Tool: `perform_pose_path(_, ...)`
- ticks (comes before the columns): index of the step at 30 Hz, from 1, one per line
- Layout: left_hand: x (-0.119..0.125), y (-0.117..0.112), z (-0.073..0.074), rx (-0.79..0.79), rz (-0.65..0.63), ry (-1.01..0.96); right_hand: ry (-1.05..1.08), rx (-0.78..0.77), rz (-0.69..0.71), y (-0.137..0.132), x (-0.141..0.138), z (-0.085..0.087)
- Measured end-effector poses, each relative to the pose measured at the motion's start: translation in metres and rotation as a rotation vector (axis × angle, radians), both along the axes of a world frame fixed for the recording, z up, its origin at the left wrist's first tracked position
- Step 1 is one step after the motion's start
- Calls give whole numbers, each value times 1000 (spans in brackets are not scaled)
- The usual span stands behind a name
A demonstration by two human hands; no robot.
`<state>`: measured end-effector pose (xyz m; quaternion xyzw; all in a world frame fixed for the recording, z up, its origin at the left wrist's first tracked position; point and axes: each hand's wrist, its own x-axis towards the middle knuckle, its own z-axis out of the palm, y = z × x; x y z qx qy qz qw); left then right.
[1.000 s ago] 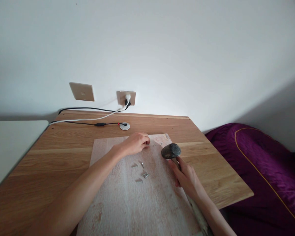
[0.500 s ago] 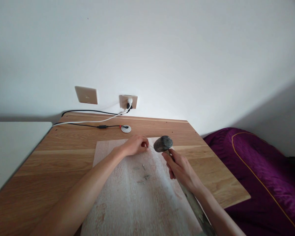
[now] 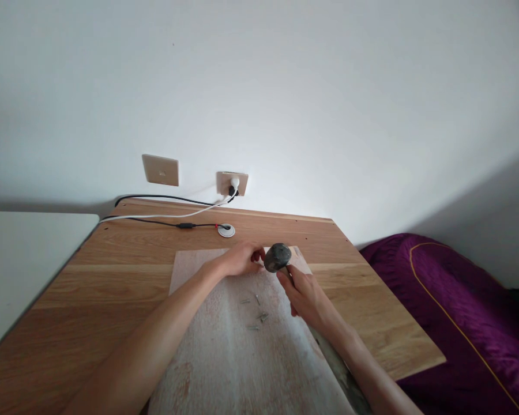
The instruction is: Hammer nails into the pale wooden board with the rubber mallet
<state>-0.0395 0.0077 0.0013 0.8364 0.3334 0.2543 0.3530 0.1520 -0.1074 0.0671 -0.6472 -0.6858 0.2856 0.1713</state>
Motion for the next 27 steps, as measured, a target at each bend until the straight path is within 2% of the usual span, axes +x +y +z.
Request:
perform_pose_path(8,0,-1,3,-4,18,-7,-6,10,-38,-1,-8,4)
perform_pose_path(14,2,-3,0,6,36,16,29,1,-71,-5,0,3)
perform_pose_path(20,3,-6,-2,114,30,4,43,6,-93,-7,6,1)
perform_pose_path(27,6,-6,-2,164,-18,7,46,-19,-48,-5,4,2)
